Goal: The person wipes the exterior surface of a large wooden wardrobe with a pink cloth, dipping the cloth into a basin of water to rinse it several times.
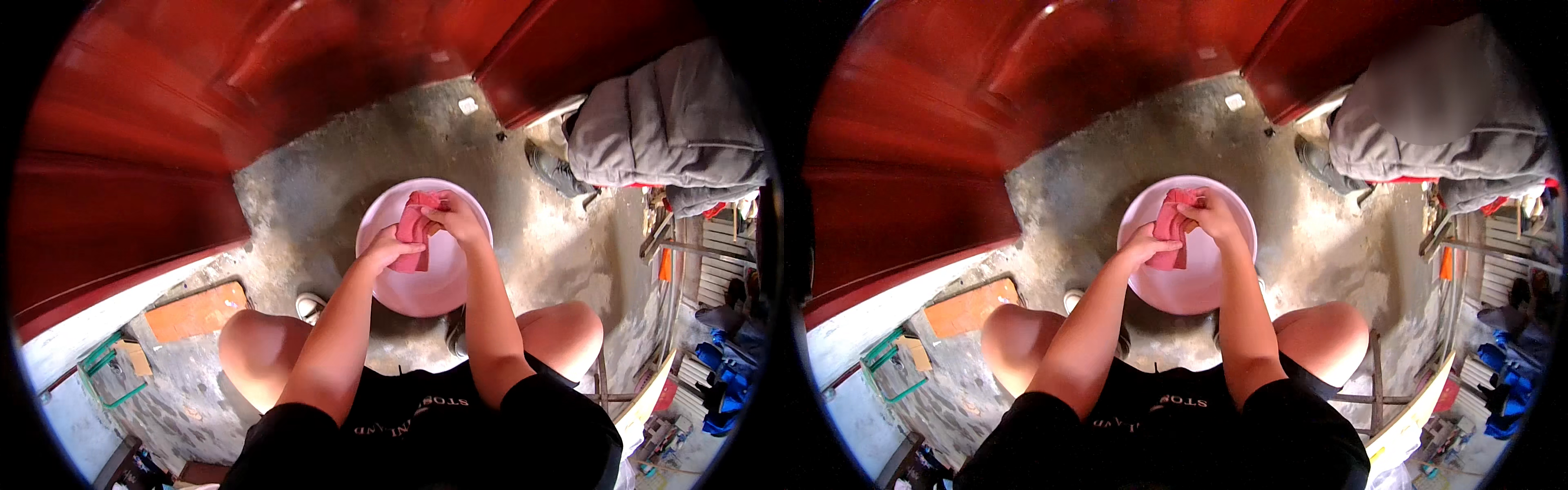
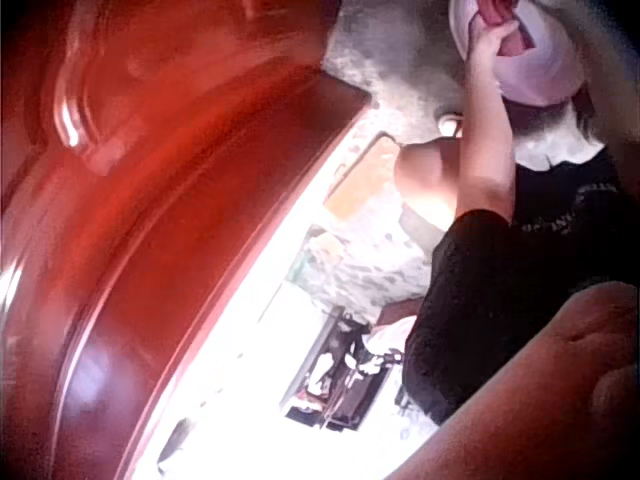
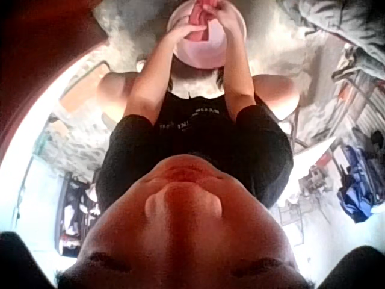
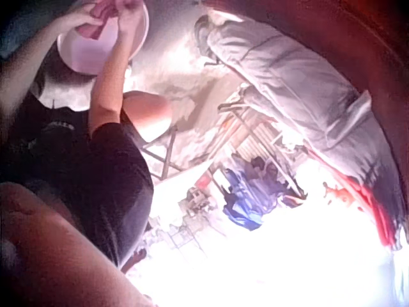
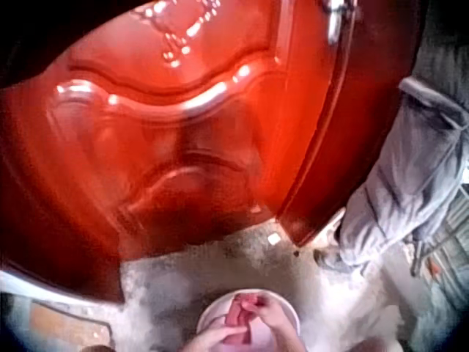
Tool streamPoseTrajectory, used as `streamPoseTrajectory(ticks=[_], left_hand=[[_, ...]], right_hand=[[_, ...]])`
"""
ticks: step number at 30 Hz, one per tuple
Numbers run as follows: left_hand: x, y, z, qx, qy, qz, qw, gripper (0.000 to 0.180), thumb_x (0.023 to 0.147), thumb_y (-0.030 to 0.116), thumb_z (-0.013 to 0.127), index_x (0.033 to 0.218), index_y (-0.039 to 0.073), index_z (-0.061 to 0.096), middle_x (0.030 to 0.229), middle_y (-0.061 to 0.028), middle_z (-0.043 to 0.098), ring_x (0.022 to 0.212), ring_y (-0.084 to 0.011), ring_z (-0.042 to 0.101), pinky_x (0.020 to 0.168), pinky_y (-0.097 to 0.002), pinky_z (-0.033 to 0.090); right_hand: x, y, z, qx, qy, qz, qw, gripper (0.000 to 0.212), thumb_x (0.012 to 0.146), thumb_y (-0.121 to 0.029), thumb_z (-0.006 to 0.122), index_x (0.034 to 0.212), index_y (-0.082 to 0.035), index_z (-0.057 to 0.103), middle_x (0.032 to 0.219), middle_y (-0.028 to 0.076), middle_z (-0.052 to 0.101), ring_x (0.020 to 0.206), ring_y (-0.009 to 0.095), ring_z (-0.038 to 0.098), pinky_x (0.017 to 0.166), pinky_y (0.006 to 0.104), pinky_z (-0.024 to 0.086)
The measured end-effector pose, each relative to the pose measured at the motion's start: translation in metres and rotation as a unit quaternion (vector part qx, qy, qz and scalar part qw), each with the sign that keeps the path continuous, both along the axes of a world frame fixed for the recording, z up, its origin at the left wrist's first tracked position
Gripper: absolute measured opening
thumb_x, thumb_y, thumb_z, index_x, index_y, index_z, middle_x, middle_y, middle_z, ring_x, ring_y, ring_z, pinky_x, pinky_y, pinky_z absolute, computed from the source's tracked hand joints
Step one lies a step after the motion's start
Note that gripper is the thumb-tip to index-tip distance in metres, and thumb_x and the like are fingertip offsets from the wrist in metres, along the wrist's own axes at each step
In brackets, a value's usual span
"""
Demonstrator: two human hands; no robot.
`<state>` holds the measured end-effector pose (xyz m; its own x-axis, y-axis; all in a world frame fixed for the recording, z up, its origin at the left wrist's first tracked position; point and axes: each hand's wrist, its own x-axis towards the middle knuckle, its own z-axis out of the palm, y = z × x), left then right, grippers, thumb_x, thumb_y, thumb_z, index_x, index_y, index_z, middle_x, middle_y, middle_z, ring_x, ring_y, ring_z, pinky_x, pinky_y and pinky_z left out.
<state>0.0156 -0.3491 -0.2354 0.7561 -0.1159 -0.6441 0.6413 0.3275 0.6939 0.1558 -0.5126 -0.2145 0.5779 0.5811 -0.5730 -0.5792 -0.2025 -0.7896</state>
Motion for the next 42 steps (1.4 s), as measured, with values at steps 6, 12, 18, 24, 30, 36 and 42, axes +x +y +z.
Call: streamPoseTrajectory(ticks=[6, 12, 18, 24, 30, 36, 42], left_hand=[[-0.038, -0.050, -0.083, 0.172, 0.018, 0.018, 0.985, 0.059, 0.079, 0.026, 0.090, 0.127, 0.005, 0.064, 0.112, -0.0087, 0.073, 0.101, -0.0220, 0.069, 0.091, -0.0381, 0.053], [-0.038, -0.062, -0.093, 0.455, -0.015, -0.001, 0.890, 0.063, 0.085, 0.016, 0.079, 0.140, 0.001, 0.053, 0.134, -0.0219, 0.059, 0.123, -0.0397, 0.059, 0.105, -0.0475, 0.048], [-0.055, -0.078, -0.082, 0.600, -0.179, -0.208, 0.751, 0.079, 0.084, 0.012, 0.070, 0.156, 0.005, 0.039, 0.160, -0.0135, 0.038, 0.149, -0.0320, 0.035, 0.122, -0.0487, 0.031], [-0.068, -0.105, -0.101, 0.606, -0.164, -0.332, 0.704, 0.071, 0.091, 0.015, 0.057, 0.159, 0.007, 0.037, 0.169, -0.0085, 0.030, 0.158, -0.0286, 0.018, 0.128, -0.0481, 0.016], [-0.056, -0.102, -0.111, 0.547, -0.030, -0.560, 0.622, 0.064, 0.101, 0.026, 0.045, 0.162, 0.015, 0.033, 0.171, -0.0046, 0.025, 0.160, -0.0269, 0.012, 0.129, -0.0491, 0.009], [-0.065, -0.099, -0.115, 0.600, -0.110, -0.455, 0.649, 0.060, 0.099, 0.020, 0.046, 0.158, 0.011, 0.041, 0.168, -0.0060, 0.032, 0.159, -0.0243, 0.018, 0.129, -0.0495, 0.012], [-0.069, -0.097, -0.119, 0.598, -0.196, -0.252, 0.735, 0.057, 0.095, 0.012, 0.049, 0.151, 0.009, 0.047, 0.161, -0.0072, 0.043, 0.155, -0.0250, 0.029, 0.126, -0.0501, 0.020]], right_hand=[[-0.039, -0.026, -0.075, -0.294, -0.188, 0.112, 0.930, 0.059, 0.088, -0.034, 0.082, 0.122, 0.004, 0.054, 0.112, 0.024, 0.068, 0.092, 0.036, 0.072, 0.077, 0.0428, 0.060], [-0.050, -0.019, -0.120, -0.367, -0.325, 0.110, 0.865, 0.073, 0.081, -0.046, 0.084, 0.125, 0.001, 0.052, 0.125, 0.028, 0.061, 0.115, 0.046, 0.062, 0.096, 0.0519, 0.052], [-0.034, -0.006, -0.126, -0.431, -0.357, 0.169, 0.811, 0.062, 0.086, -0.047, 0.077, 0.129, -0.008, 0.053, 0.128, 0.019, 0.061, 0.118, 0.043, 0.061, 0.098, 0.0523, 0.052], [-0.034, -0.007, -0.125, -0.361, -0.429, 0.192, 0.805, 0.046, 0.092, -0.033, 0.071, 0.131, -0.014, 0.053, 0.131, 0.015, 0.057, 0.123, 0.041, 0.056, 0.097, 0.0517, 0.053], [-0.080, 0.018, -0.095, -0.403, -0.412, 0.253, 0.777, 0.042, 0.091, -0.030, 0.070, 0.127, -0.016, 0.055, 0.132, 0.016, 0.053, 0.123, 0.041, 0.053, 0.097, 0.0518, 0.055], [-0.084, 0.022, -0.165, -0.412, -0.456, 0.238, 0.752, 0.038, 0.096, -0.034, 0.065, 0.128, -0.016, 0.055, 0.136, 0.015, 0.055, 0.126, 0.040, 0.053, 0.096, 0.0527, 0.055], [-0.022, 0.031, -0.138, -0.376, -0.377, 0.273, 0.801, 0.037, 0.095, -0.037, 0.064, 0.123, -0.013, 0.060, 0.127, 0.014, 0.063, 0.121, 0.037, 0.057, 0.103, 0.0485, 0.052]])
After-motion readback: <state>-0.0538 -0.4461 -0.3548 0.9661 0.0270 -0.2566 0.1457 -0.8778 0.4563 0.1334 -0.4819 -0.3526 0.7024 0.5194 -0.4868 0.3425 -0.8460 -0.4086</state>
